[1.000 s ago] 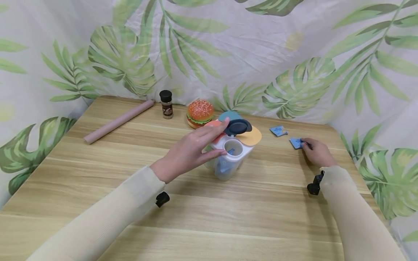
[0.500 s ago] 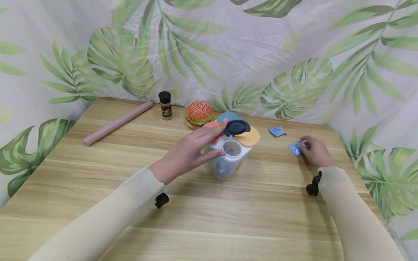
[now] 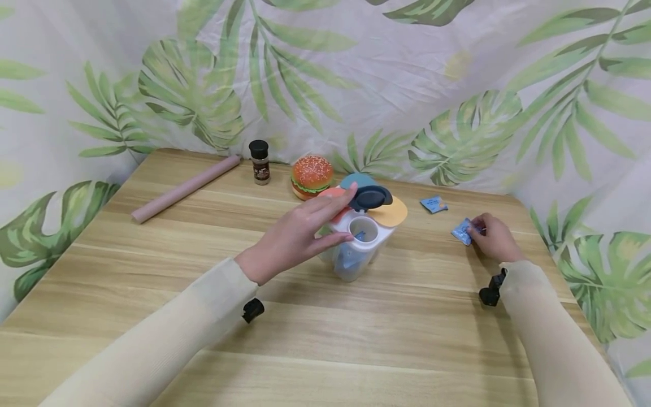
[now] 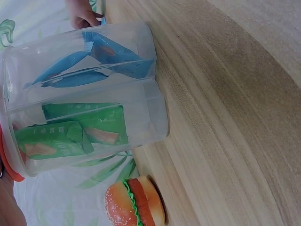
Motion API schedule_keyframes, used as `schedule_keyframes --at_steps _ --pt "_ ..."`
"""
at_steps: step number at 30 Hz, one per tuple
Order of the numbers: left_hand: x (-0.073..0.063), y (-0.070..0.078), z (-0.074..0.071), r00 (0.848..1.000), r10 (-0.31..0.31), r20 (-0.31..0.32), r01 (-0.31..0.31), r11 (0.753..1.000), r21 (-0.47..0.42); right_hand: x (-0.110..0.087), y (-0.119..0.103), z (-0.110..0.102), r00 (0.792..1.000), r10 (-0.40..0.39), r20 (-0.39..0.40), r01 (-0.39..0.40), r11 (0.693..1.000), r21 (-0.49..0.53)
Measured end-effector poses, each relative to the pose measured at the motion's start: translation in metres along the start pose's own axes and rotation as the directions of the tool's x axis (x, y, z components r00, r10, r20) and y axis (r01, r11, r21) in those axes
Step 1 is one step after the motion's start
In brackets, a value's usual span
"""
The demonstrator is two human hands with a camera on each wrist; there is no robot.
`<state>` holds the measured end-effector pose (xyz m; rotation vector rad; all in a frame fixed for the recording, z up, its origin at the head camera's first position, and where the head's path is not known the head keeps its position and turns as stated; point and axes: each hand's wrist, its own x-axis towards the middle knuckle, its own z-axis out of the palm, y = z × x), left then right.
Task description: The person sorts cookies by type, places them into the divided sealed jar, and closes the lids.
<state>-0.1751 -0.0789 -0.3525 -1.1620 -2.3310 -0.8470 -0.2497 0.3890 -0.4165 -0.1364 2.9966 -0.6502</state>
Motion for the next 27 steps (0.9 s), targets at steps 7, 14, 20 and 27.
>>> schedule_keyframes --at_steps 7,14,20,27 --pt "0.0 0.0 -0.001 1.0 -0.009 0.003 0.009 1.0 -0.006 -0.002 -0.003 -0.005 1.0 0.027 -0.001 -0.026 0.999 0.045" --pt "0.0 0.0 0.001 1.0 -0.001 -0.001 0.001 1.0 -0.009 -0.008 -0.005 -0.004 0.998 0.03 -0.062 -0.022 0.993 0.116" --pt "0.0 0.0 0.001 1.0 -0.007 0.008 0.007 1.0 -0.015 -0.015 -0.008 -0.006 0.992 0.082 -0.095 -0.063 0.981 0.184" --pt "0.0 0.001 0.0 1.0 -0.002 0.004 0.002 1.0 -0.018 -0.016 -0.009 -0.009 0.989 0.07 -0.132 -0.041 0.977 0.21"
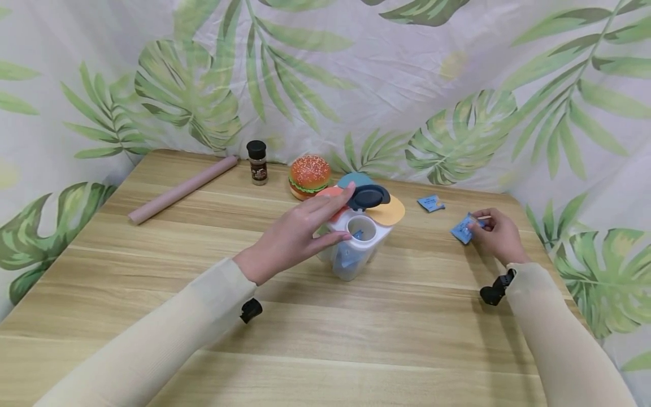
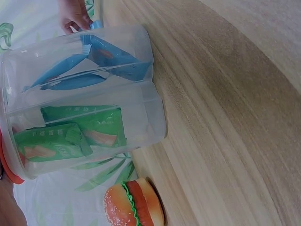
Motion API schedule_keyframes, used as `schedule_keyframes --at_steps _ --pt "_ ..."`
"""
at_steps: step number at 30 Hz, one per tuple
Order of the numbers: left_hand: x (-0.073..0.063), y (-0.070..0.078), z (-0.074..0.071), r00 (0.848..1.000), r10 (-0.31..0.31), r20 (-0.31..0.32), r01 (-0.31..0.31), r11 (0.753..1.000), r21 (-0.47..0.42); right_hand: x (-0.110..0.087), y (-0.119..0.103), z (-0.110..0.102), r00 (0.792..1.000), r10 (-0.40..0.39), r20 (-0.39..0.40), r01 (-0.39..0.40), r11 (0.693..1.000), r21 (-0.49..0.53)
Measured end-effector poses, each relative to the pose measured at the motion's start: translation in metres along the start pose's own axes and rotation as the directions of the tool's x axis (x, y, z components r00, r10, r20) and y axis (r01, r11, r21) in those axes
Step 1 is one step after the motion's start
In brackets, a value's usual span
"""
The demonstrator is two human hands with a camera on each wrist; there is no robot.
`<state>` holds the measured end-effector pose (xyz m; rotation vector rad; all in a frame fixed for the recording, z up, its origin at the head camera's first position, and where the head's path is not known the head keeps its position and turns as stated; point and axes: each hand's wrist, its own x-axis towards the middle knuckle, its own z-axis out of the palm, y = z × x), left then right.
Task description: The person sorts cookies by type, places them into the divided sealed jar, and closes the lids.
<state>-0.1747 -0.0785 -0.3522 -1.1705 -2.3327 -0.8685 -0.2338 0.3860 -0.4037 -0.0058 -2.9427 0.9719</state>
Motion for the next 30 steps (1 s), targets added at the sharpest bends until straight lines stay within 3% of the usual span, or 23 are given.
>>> schedule_keyframes --at_steps 8,15,18,23,25,28,30 --pt "0.001 0.0 -0.002 1.0 0.004 -0.003 -0.004 1.0 0.011 0.003 -0.028 -0.005 0.989 -0.092 -0.118 0.107 0.986 0.129" --pt "0.0 -0.001 -0.002 1.0 -0.006 0.004 0.006 1.0 0.014 -0.009 -0.088 -0.009 0.974 -0.146 -0.175 0.19 0.945 0.266" --pt "-0.001 -0.001 0.0 1.0 -0.002 -0.001 0.002 1.0 0.014 -0.018 -0.116 -0.008 0.954 -0.215 -0.208 0.282 0.881 0.381" --pt "-0.001 -0.001 0.002 1.0 0.008 -0.013 -0.008 1.0 0.017 -0.034 -0.152 -0.002 0.89 -0.348 -0.297 0.456 0.705 0.542" --pt "-0.001 -0.001 0.002 1.0 0.009 -0.012 -0.009 1.0 0.021 -0.042 -0.163 0.0 0.864 -0.392 -0.316 0.504 0.664 0.553" --pt "-0.001 -0.002 0.002 1.0 0.005 -0.005 -0.005 1.0 0.028 -0.052 -0.177 0.004 0.823 -0.465 -0.327 0.566 0.629 0.532" --pt "-0.001 -0.002 0.001 1.0 0.009 -0.004 -0.009 1.0 0.029 -0.057 -0.187 0.007 0.786 -0.52 -0.335 0.614 0.592 0.522"
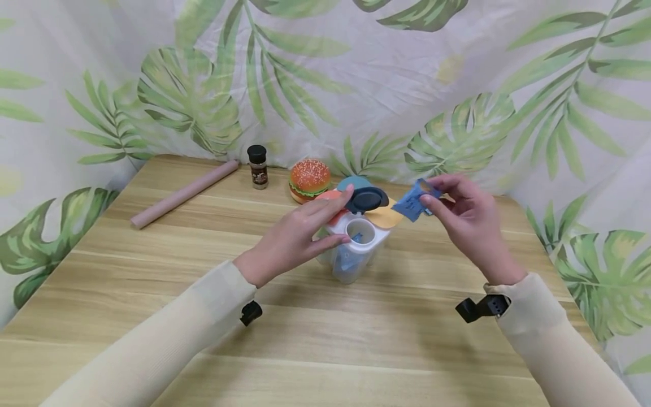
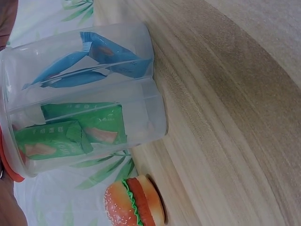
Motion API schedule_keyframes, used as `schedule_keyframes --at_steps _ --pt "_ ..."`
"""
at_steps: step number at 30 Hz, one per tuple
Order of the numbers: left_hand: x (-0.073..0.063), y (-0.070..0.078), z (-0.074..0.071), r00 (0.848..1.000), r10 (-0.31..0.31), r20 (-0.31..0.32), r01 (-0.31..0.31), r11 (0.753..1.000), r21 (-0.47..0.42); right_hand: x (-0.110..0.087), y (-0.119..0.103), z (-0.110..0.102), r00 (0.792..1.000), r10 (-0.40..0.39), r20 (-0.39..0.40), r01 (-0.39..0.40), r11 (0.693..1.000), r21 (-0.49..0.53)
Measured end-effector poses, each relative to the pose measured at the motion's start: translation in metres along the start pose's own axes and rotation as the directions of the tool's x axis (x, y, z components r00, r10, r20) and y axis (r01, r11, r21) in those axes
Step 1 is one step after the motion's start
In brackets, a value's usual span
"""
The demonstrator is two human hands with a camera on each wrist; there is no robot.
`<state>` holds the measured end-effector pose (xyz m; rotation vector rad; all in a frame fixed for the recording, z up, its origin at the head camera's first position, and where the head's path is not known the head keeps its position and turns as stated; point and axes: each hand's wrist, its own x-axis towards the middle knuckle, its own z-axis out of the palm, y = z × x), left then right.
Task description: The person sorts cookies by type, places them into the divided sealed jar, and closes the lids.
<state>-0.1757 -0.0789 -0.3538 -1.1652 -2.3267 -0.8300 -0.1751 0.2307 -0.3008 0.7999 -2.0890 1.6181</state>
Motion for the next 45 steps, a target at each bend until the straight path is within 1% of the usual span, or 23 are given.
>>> schedule_keyframes --at_steps 2,5,10,14,20,25,31,33,36,38,40,42,44,45 --pt "0.001 0.0 -0.001 1.0 0.002 0.0 -0.002 1.0 -0.001 0.0 -0.005 0.008 0.998 -0.055 0.036 0.055 0.998 -0.005" --pt "0.001 0.001 -0.002 1.0 0.006 0.003 -0.006 1.0 -0.004 -0.001 -0.008 0.019 0.987 -0.136 0.085 0.137 0.99 -0.01" --pt "0.002 0.0 -0.003 1.0 0.004 0.004 -0.004 1.0 -0.014 -0.001 -0.008 0.035 0.964 -0.201 0.175 0.217 0.973 -0.075" --pt "0.002 -0.001 -0.004 1.0 0.004 -0.008 -0.004 1.0 -0.016 -0.002 -0.007 0.047 0.956 -0.205 0.211 0.235 0.963 -0.13" --pt "-0.001 -0.001 -0.005 1.0 -0.006 -0.009 0.006 1.0 -0.012 -0.006 -0.003 0.057 0.95 -0.222 0.218 0.265 0.945 -0.191" --pt "-0.003 0.0 -0.002 1.0 -0.006 -0.004 0.006 1.0 -0.018 -0.01 -0.001 0.057 0.941 -0.203 0.27 0.271 0.931 -0.244" --pt "-0.003 0.0 0.001 1.0 -0.011 0.0 0.011 1.0 -0.013 -0.009 0.0 0.053 0.931 -0.179 0.318 0.264 0.932 -0.248" --pt "-0.004 0.0 0.0 1.0 -0.014 0.002 0.015 1.0 -0.013 -0.009 0.0 0.052 0.924 -0.176 0.339 0.271 0.927 -0.258" --pt "-0.004 0.0 0.0 1.0 -0.019 0.008 0.019 1.0 -0.015 -0.008 -0.001 0.05 0.909 -0.181 0.375 0.299 0.911 -0.285" --pt "-0.004 0.0 -0.001 1.0 -0.017 0.012 0.018 1.0 -0.019 -0.007 -0.002 0.05 0.893 -0.192 0.407 0.33 0.894 -0.302" --pt "-0.003 0.0 0.0 1.0 -0.017 0.013 0.017 1.0 -0.018 -0.007 -0.003 0.05 0.869 -0.207 0.45 0.371 0.874 -0.314" --pt "-0.002 0.0 0.0 1.0 -0.015 0.013 0.015 1.0 -0.017 -0.006 -0.003 0.05 0.84 -0.219 0.497 0.412 0.854 -0.319" --pt "-0.001 0.001 0.0 1.0 -0.012 0.01 0.012 1.0 -0.013 -0.006 -0.003 0.051 0.814 -0.223 0.537 0.441 0.839 -0.319" --pt "-0.001 0.001 -0.001 1.0 -0.011 0.009 0.011 1.0 -0.012 -0.006 -0.003 0.051 0.804 -0.222 0.552 0.45 0.833 -0.321"
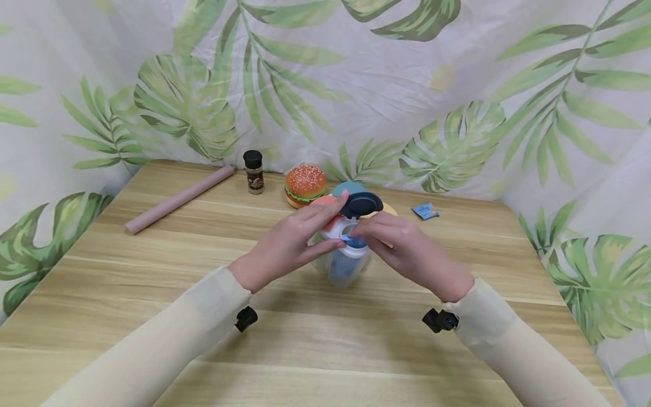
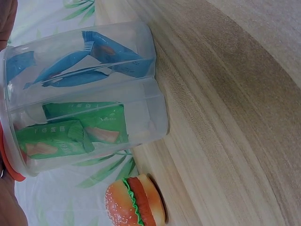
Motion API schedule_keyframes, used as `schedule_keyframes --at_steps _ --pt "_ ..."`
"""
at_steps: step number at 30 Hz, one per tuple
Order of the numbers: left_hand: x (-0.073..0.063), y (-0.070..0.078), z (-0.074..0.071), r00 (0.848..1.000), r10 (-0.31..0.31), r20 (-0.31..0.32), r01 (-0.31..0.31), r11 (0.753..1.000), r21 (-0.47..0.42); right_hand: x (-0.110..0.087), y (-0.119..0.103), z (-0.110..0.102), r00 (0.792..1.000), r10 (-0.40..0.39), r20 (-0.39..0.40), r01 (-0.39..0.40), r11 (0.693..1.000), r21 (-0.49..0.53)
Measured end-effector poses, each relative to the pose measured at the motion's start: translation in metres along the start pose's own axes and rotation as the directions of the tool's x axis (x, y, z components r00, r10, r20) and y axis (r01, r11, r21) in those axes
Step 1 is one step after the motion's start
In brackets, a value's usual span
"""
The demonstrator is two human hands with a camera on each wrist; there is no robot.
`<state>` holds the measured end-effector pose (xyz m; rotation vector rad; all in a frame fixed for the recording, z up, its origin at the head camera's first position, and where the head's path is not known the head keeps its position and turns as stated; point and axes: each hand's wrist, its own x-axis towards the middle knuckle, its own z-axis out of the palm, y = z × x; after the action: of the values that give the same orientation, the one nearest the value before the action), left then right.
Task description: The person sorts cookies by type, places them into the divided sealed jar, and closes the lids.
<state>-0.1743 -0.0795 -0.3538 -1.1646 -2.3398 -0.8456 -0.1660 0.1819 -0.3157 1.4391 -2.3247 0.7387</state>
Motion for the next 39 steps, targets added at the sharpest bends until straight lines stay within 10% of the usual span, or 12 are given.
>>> schedule_keyframes --at_steps 23,31,39 --pt "0.0 -0.002 0.0 1.0 -0.005 -0.002 0.005 1.0 -0.003 -0.003 -0.003 -0.002 0.986 -0.015 0.168 0.03 0.996 -0.089" --pt "0.001 -0.002 0.002 1.0 0.006 -0.006 -0.006 1.0 -0.003 -0.015 0.011 -0.002 0.993 -0.03 -0.111 0.043 0.992 0.117" --pt "0.0 -0.001 0.002 1.0 -0.006 -0.008 0.006 1.0 -0.012 -0.044 0.047 -0.016 0.873 0.186 -0.451 -0.166 0.982 0.084"
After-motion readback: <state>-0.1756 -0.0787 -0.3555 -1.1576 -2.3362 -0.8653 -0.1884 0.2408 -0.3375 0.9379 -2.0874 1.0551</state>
